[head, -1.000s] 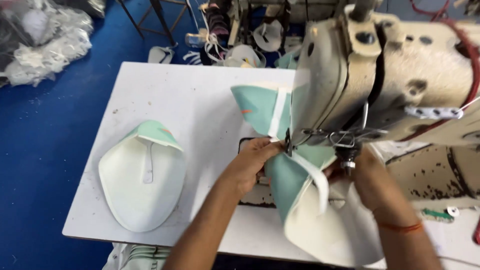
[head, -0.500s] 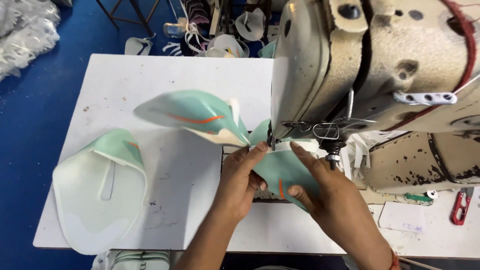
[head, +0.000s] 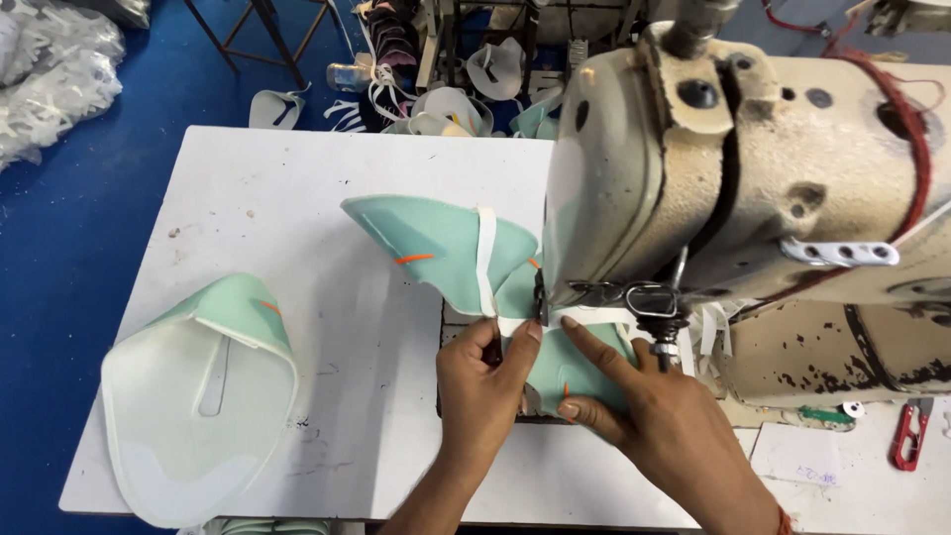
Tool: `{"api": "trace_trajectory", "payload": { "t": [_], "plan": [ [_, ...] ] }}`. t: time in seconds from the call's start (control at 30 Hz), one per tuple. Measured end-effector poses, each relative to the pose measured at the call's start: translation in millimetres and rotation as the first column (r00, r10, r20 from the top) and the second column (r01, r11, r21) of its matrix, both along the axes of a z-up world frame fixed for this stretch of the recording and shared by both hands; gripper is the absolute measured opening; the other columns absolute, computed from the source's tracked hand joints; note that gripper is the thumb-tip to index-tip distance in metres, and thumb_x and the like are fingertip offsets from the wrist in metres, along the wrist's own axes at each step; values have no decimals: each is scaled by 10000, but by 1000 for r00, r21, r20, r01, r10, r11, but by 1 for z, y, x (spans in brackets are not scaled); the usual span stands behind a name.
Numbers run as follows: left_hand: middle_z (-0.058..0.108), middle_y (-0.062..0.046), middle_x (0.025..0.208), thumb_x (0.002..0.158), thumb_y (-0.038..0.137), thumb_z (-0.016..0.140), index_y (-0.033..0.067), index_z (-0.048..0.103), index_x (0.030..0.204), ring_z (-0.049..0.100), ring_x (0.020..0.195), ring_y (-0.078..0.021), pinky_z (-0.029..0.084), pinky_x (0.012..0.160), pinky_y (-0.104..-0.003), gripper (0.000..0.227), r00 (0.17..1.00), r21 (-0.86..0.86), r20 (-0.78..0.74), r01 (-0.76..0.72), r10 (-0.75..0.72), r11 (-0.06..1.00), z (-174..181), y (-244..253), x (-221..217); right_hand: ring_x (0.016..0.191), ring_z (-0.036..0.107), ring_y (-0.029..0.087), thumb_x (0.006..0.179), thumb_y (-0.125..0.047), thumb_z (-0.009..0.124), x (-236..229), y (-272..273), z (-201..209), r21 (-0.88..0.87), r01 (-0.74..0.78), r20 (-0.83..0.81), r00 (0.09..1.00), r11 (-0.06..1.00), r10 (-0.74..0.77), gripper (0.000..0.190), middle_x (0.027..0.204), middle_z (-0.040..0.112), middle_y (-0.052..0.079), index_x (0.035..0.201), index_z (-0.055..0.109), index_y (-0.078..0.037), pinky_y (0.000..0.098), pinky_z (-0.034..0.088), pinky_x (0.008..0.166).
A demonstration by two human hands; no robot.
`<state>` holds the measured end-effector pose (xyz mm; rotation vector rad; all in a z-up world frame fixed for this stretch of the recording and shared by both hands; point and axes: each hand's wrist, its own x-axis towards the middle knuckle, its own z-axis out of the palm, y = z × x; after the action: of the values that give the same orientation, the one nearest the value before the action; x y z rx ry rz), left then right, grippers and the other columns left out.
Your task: The person sews light green slipper uppers using a sewing machine, repeatedly feeding the material under the needle and cutting the thread with scissors. They handle stacks of slipper soles and uppers, arranging them on the table and under the machine.
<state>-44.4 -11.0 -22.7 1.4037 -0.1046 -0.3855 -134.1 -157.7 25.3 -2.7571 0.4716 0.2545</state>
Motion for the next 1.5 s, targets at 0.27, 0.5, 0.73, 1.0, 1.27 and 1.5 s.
{"api": "trace_trajectory", "payload": {
  "t": [0.27,0.5,0.73,1.0,1.27,1.5],
  "plan": [
    [545,8,534,931,169,722,-23,721,825,424,376,-44,327,332,-254,219,986,-32,-163,-29,23,999,-3,-8,8,665,714,430,772,-601,704,10,0,12,-11,-18,15,1000,1000,18,827,1012,689,221,1544,466,-421,516,567,591],
    [615,-18,614,937,159,715,-17,697,823,470,411,-65,333,349,-255,211,968,-180,-248,-72,25,981,-3,-10,8,605,700,369,828,-644,683,18,3,36,-9,-12,-34,999,1000,12,763,696,689,141,1524,477,-408,474,545,573],
    [602,-15,618,934,175,714,-18,714,840,503,431,-72,345,345,-256,215,970,-116,-244,-49,19,992,5,-7,6,576,669,357,831,-640,675,17,4,37,-13,22,-140,990,1000,-24,774,567,622,177,1547,456,-445,446,533,603],
    [580,-8,590,925,184,717,-16,726,859,487,417,-74,346,339,-258,210,966,-63,-258,-20,3,998,8,-7,12,657,703,387,795,-543,780,10,13,20,190,100,30,994,977,-107,855,768,690,218,1562,446,-364,470,538,661],
    [603,-13,590,905,181,733,-18,742,875,476,407,-73,330,326,-257,202,958,-103,-285,-19,-11,994,5,-8,17,745,752,298,722,-477,875,17,15,35,373,214,-144,975,903,-172,1025,862,736,174,1598,349,-395,410,557,741],
    [612,-18,605,909,184,737,-20,738,845,512,428,-77,365,348,-254,214,955,-129,-287,46,-82,991,-10,-1,25,783,736,313,707,-461,913,17,8,32,347,203,-160,975,916,-155,1059,887,715,198,1600,349,-382,387,557,771]
  ]
}}
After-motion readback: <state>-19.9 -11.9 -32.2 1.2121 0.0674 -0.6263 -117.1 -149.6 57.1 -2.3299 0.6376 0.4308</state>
